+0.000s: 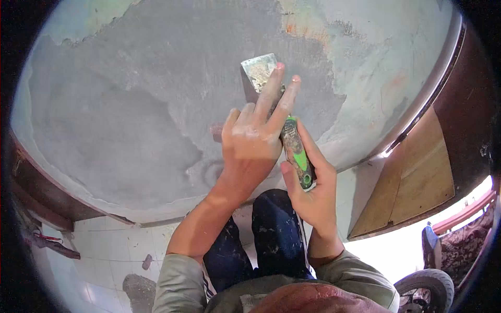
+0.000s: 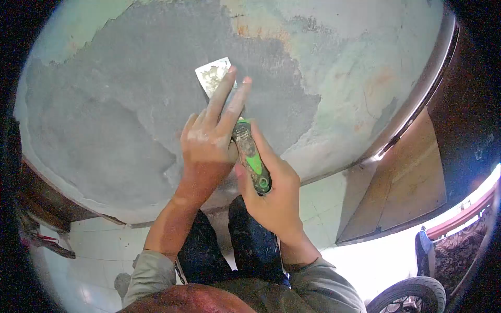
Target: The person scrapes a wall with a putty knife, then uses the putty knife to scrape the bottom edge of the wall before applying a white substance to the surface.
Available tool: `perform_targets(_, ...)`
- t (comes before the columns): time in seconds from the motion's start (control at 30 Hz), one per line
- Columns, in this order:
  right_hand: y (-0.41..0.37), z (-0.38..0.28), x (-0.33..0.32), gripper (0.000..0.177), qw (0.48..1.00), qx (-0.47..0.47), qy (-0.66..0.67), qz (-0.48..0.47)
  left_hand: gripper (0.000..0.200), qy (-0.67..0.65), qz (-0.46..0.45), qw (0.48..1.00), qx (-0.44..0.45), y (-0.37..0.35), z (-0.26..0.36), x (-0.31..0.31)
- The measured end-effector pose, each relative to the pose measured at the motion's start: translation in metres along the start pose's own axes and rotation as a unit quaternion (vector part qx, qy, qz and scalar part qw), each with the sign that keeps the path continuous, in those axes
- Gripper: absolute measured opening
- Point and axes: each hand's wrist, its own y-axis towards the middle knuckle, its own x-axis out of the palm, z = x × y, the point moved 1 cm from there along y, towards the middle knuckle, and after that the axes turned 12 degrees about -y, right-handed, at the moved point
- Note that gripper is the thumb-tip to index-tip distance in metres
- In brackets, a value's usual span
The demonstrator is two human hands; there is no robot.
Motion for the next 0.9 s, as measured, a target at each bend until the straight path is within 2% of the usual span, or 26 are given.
perform_targets(0.13, -0.002, -0.008, -0.003, 0.053, 0.999, -0.001, -0.015, 0.040, 0.067, -0.016, -0.023, 0.999, -0.041, 0.002, -0.001, -0.010)
perform_targets(0.2, 0.000, -0.007, 0.000, 0.052, 0.998, 0.004, -0.026, 0.058, 0.067, -0.052, 0.053, 0.997, -0.022, 0.001, -0.009, -0.010)
perform_targets(0.27, 0.005, 0.000, 0.003, 0.052, 0.990, -0.037, -0.075, 0.109, 0.067, -0.055, 0.054, 0.997, -0.026, 0.002, -0.011, -0.016)
perform_targets(0.43, 0.014, -0.009, 0.008, 0.052, 0.983, -0.032, -0.112, 0.140, 0.064, -0.069, 0.053, 0.996, -0.017, 0.002, -0.010, -0.016)
perform_targets(0.5, 0.015, -0.010, 0.010, 0.052, 0.980, -0.029, -0.129, 0.151, 0.061, -0.010, 0.005, 1.000, 0.002, 0.001, -0.006, -0.017)
perform_targets(0.57, 0.013, -0.005, 0.013, 0.052, 0.976, -0.042, -0.160, 0.144, 0.060, -0.004, 0.006, 1.000, -0.005, 0.000, -0.002, -0.017)
perform_targets(0.7, 0.020, -0.003, 0.019, 0.051, 0.981, -0.049, -0.106, 0.157, 0.065, -0.011, 0.010, 0.999, -0.042, 0.002, 0.002, -0.015)
perform_targets(0.8, 0.027, -0.008, 0.017, 0.050, 0.978, -0.053, -0.097, 0.174, 0.062, -0.025, 0.053, 0.998, -0.019, 0.005, -0.002, -0.008)
perform_targets(0.9, 0.028, -0.008, 0.014, 0.049, 0.982, -0.041, -0.054, 0.175, 0.061, -0.008, 0.005, 0.999, -0.047, 0.004, 0.006, -0.014)
